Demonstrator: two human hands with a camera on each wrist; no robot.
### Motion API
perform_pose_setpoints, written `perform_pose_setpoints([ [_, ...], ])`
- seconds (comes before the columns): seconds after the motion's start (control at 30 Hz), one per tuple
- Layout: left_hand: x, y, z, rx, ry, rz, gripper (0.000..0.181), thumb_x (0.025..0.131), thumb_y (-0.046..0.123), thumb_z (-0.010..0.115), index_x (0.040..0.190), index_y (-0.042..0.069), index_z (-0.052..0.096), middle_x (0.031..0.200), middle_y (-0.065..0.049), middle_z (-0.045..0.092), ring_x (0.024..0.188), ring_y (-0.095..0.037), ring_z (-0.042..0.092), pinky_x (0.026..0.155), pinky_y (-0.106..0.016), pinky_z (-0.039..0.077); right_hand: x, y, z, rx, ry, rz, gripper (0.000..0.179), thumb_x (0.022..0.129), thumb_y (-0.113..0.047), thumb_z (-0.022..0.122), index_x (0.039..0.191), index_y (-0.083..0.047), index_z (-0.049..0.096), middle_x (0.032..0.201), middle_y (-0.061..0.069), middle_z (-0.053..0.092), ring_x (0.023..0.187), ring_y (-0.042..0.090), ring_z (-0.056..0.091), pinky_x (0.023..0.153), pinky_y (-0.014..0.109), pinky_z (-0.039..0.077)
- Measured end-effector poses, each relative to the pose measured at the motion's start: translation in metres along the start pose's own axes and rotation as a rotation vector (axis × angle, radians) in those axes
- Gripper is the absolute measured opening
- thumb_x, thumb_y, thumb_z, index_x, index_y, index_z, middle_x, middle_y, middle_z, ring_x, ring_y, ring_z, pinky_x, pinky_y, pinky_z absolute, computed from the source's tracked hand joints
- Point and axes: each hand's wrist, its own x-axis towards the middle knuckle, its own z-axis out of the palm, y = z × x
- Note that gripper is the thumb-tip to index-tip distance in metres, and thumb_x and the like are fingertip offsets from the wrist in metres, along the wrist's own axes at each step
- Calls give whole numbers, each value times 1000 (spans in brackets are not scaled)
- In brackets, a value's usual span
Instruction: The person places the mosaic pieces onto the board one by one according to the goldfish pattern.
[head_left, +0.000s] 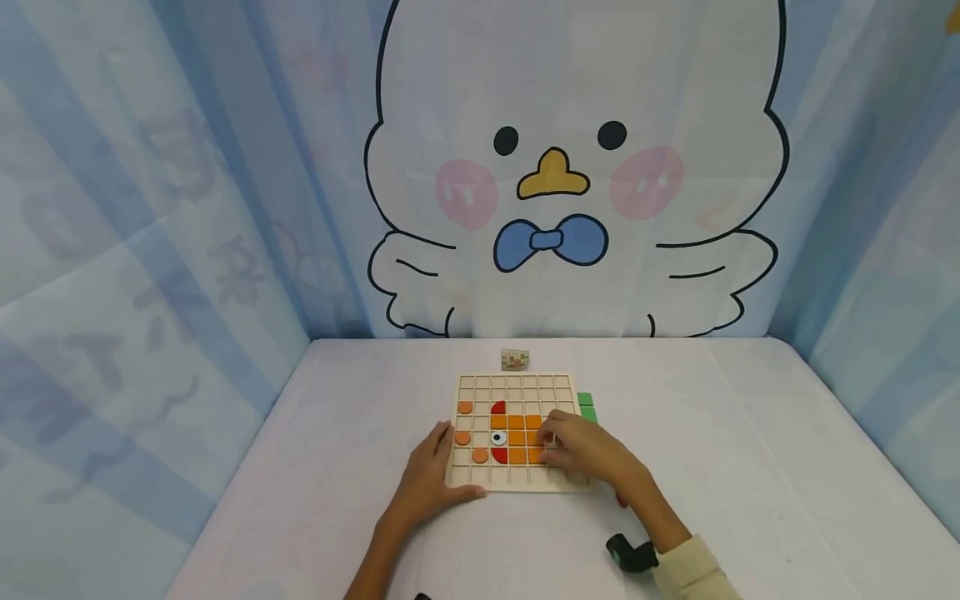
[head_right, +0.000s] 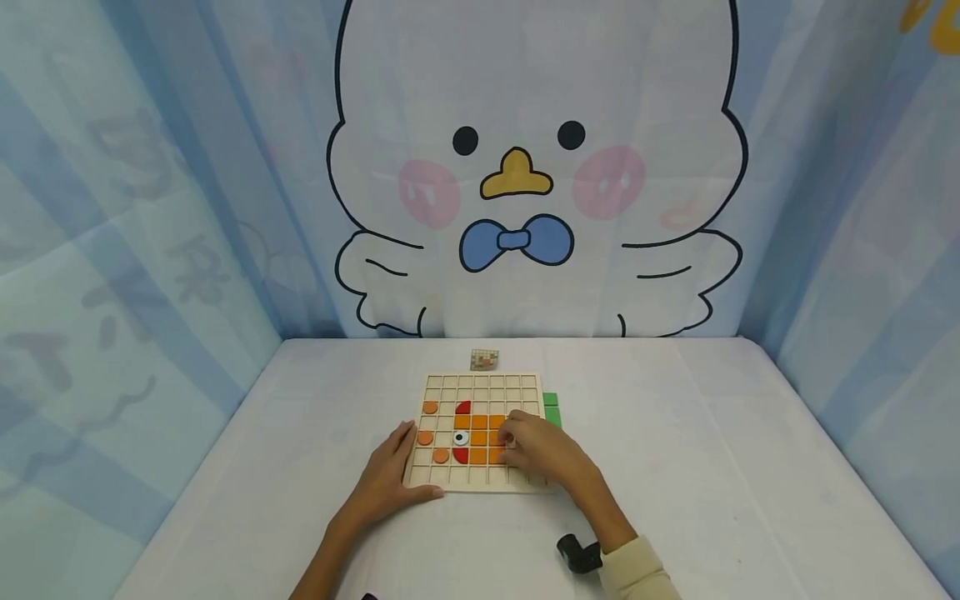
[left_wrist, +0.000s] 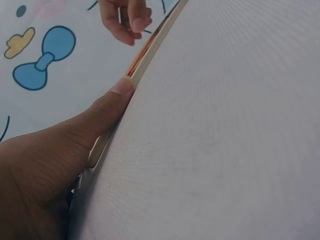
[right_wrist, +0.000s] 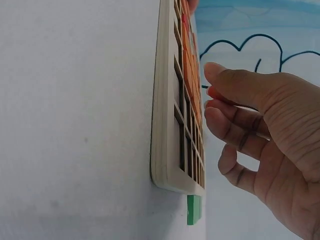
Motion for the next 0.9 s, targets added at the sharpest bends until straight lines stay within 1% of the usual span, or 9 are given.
perform_pose_setpoints([
  [0.2,0,0,0,11,-2,2,122,66,72,74,154,3,26,161,-14,24,143,-33,32,116,-50,32,-6,8,-5,17,13,103,18,87,-21,74,102,-11,71,91,-7,59,80,6,52,71,20,51],
  [0.3,-1,0,0,8,1,0,122,66,72,74,154,3,27,161,-14,24,143,-33,32,116,-51,32,-8,12,-6,13,28,129,17,87,-20,74,102,-11,70,91,-7,60,80,7,52,71,22,51],
  [0.43,-1,1,0,7,-1,-2,122,66,72,75,154,3,26,161,-14,24,143,-33,32,116,-51,32,-13,17,-9,5,54,168,16,87,-18,74,101,-10,70,93,-5,61,80,9,52,72,25,52],
  [0.63,-2,0,0,11,-1,9,122,66,71,75,153,2,26,160,-16,24,143,-35,32,116,-51,32,-17,28,-14,-36,81,252,19,86,-19,75,102,-9,69,96,-1,62,81,11,54,73,30,52],
  [0.73,-1,0,0,5,-2,5,122,66,72,75,154,2,26,161,-16,23,144,-34,31,116,-51,31,-19,34,-15,-59,96,265,22,84,-18,77,102,-8,69,97,1,61,81,12,54,74,32,53],
  [0.9,0,1,0,-8,2,-13,122,65,71,76,154,4,26,161,-14,23,144,-34,31,116,-51,32,-20,43,-15,-101,113,264,26,81,-17,79,103,-5,70,98,4,61,77,12,52,69,29,50],
])
